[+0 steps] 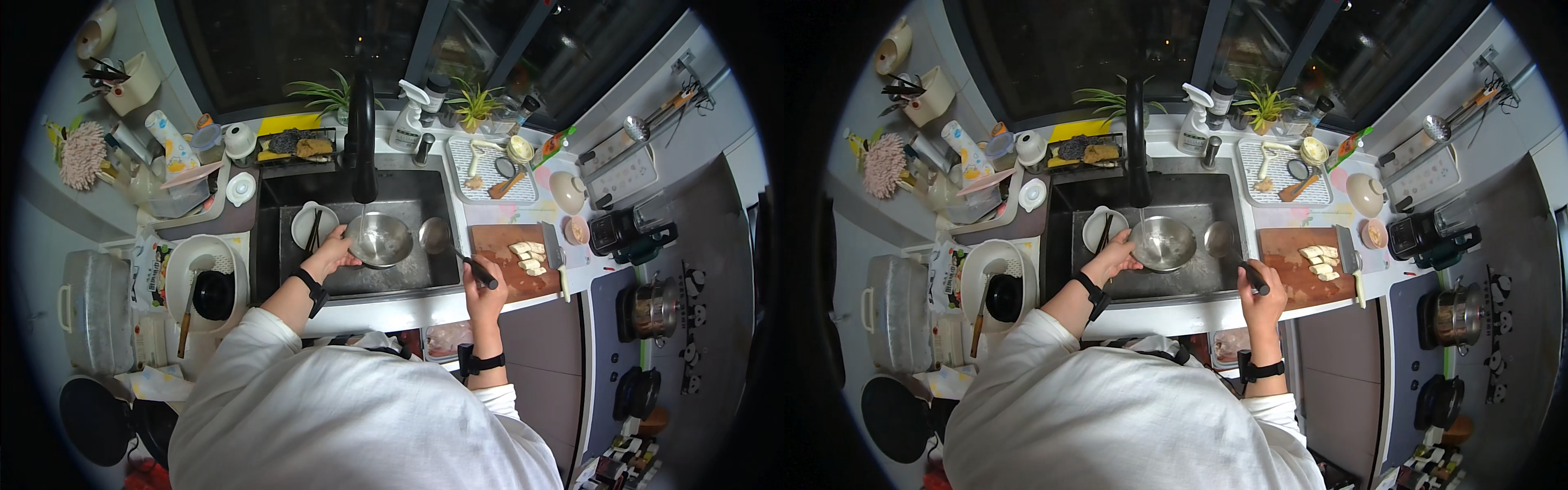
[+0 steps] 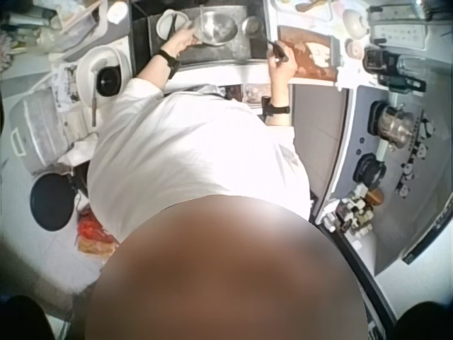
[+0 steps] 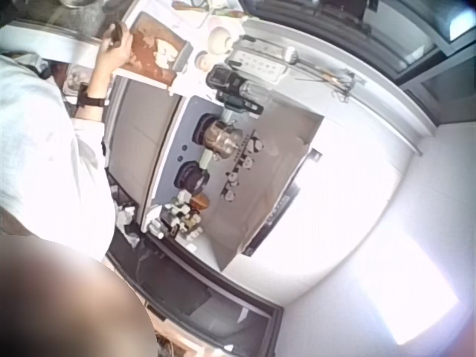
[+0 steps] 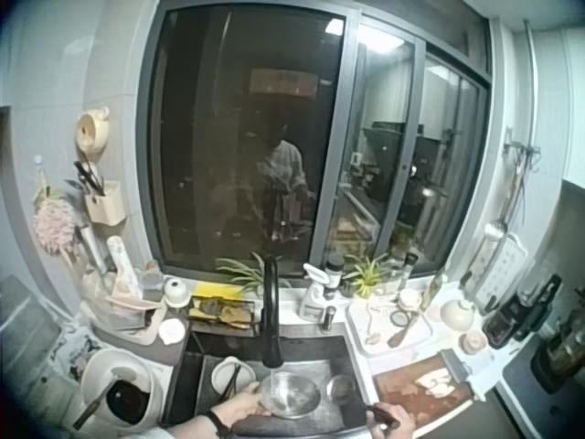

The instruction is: The person uses a ladle to transfer dumplings from a pot of boiling water into a metal bowl. The person then carries the bowl to the sink, rinses the dumplings under running water, and returns the bowl to the counter.

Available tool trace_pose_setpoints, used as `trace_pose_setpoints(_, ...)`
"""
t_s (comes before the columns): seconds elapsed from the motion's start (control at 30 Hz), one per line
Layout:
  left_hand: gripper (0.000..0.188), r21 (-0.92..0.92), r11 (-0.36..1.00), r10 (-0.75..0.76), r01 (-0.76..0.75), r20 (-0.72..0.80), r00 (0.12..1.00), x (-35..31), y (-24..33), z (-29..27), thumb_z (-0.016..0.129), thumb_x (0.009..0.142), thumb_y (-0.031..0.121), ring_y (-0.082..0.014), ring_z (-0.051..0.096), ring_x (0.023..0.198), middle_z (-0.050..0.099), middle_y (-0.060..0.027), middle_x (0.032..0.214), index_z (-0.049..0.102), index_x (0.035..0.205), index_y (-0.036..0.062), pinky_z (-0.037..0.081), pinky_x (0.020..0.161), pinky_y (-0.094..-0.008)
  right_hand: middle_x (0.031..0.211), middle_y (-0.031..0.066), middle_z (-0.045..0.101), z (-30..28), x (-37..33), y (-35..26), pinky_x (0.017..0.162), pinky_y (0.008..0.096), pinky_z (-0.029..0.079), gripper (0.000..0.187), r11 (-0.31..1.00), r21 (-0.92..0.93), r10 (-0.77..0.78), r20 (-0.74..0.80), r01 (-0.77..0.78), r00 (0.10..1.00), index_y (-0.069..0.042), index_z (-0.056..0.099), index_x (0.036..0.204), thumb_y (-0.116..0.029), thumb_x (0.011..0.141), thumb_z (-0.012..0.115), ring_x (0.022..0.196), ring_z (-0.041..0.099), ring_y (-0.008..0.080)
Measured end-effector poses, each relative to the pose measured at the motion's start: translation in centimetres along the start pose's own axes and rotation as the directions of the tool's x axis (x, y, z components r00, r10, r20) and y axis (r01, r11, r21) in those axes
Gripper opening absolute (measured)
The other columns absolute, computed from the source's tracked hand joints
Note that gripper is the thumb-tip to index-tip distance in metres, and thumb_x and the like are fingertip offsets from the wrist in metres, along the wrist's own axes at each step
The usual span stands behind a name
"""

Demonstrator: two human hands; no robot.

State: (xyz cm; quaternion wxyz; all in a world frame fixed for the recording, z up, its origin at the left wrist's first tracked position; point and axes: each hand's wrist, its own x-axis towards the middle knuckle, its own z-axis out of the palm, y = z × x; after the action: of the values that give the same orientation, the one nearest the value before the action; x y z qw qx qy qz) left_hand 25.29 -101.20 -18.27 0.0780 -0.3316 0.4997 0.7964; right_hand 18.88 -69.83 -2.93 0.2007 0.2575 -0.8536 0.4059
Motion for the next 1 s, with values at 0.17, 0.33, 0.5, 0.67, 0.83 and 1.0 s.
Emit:
trace_pose_setpoints(0.17,0.059,0.201,0.966,0.177,-0.165,-0.044,0.983,-1.2,1.2,0.3,0.042,0.092,0.006,-0.0256,0.067,0.056,0.054,-0.0227,0.123,0.022,0.147,0.0109,0.057,0.051,-0.0325,0.081,0.0092,0.065,-0.1,-0.3,0.6,0.062,0.0307,0.048,0.020,0.998,0.034,0.056,-0.070,-0.054,0.996,-0.004,0.066,0.099,-0.011,0.082,0.072,0.066,0.064,0.0208)
trace_pose_setpoints(0.33,0.060,0.665,0.742,0.246,-0.086,-0.150,0.958,-3.5,3.2,-0.9,0.046,0.087,0.007,-0.0249,0.066,0.052,0.055,-0.0233,0.125,0.029,0.144,0.0093,0.057,0.068,-0.0352,0.093,0.0104,0.067,2.0,-1.9,-0.7,0.063,0.0230,0.053,0.017,0.817,0.487,0.302,0.094,-0.308,0.949,0.004,0.063,0.105,-0.004,0.090,0.064,0.074,0.068,0.0150)
trace_pose_setpoints(0.5,0.059,0.660,0.751,0.270,0.021,-0.335,0.903,-4.4,2.4,-3.1,0.047,0.087,0.007,-0.0258,0.067,0.054,0.053,-0.0235,0.128,0.031,0.144,0.0088,0.057,0.071,-0.0348,0.090,0.0151,0.068,6.6,-2.7,-1.5,0.064,0.0286,0.058,0.023,0.506,0.673,0.432,0.342,-0.538,0.834,0.003,0.056,0.113,-0.012,0.096,0.057,0.078,0.070,0.0232)
trace_pose_setpoints(0.67,0.060,0.811,0.584,0.501,-0.024,-0.337,0.797,-3.1,0.1,-6.9,0.052,0.085,0.005,-0.0292,0.068,0.058,0.057,-0.0243,0.123,0.031,0.142,0.0067,0.059,0.070,-0.0346,0.092,0.0144,0.067,10.0,-3.2,-1.9,0.064,0.0300,0.058,0.022,0.347,0.665,0.475,0.484,-0.661,0.735,0.004,0.056,0.111,-0.011,0.095,0.059,0.079,0.070,0.0227)
trace_pose_setpoints(0.83,0.059,0.348,0.933,0.223,-0.092,-0.357,0.907,-4.0,0.2,-6.5,0.042,0.089,-0.001,-0.0316,0.068,0.060,0.061,-0.0269,0.098,0.023,0.145,0.0065,0.061,0.052,-0.0358,0.094,0.0140,0.067,11.1,-3.2,-2.7,0.066,0.0296,0.058,0.022,0.429,0.655,0.389,0.488,-0.622,0.781,0.005,0.056,0.112,-0.007,0.093,0.060,0.081,0.070,0.0222)
trace_pose_setpoints(1.0,0.063,0.159,0.985,0.125,-0.074,-0.341,0.932,-4.5,1.1,-5.7,0.042,0.090,-0.001,-0.0311,0.068,0.059,0.060,-0.0277,0.103,0.019,0.147,0.0110,0.061,0.052,-0.0354,0.101,0.0111,0.068,8.1,-3.1,-3.6,0.072,0.0287,0.055,0.022,0.815,0.550,-0.042,0.372,-0.183,0.927,0.001,0.065,0.105,0.003,0.084,0.066,0.090,0.069,0.0192)
